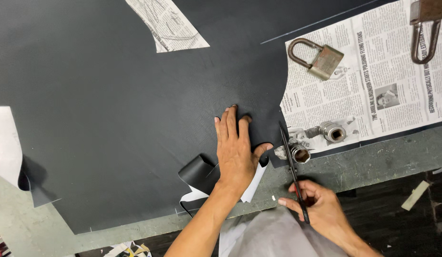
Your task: The person cuts a large sheet of black leather using shears, following a newspaper template held in place by padlocks and metal weights. The person marks the leather with a white marker and continues cutting along the template's edge.
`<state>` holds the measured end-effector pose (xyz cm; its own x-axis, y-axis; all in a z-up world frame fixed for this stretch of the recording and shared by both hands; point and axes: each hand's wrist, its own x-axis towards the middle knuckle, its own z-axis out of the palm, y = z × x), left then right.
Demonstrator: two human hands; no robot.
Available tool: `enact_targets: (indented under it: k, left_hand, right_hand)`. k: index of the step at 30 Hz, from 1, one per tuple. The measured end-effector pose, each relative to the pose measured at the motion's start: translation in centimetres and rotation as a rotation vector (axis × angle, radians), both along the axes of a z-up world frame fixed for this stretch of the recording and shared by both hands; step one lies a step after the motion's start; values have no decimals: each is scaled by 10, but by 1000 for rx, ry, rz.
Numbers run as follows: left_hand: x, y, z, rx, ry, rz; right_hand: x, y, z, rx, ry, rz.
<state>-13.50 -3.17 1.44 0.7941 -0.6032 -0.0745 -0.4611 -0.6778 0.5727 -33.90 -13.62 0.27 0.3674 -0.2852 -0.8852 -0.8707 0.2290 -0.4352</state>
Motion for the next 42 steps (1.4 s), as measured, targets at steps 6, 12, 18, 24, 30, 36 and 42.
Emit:
enact_targets:
  k: [6,12,18,24,30,36,42]
  left_hand:
    - [0,1,0,-5,5,-1]
    - [0,-1,-1,4,-2,2]
    - [-1,-1,-1,-8,-13,4]
    - [0,-1,0,-23,-18,5]
    - [-1,0,0,-35,-18,10]
    - [0,0,3,-39,-13,-8]
    - [-25,15,21,-54,56,0]
  right_hand:
    - [7,-3,-2,3,-43,3]
    - [13,-8,0,17,-91,-25]
    - [23,-16,0,25,-30,55]
    - [27,-17,3,45,-42,-4]
    - [34,-26,2,13,-11,100]
    - [32,-25,0,46,-78,41]
    - [35,-27,-2,31,-128,62]
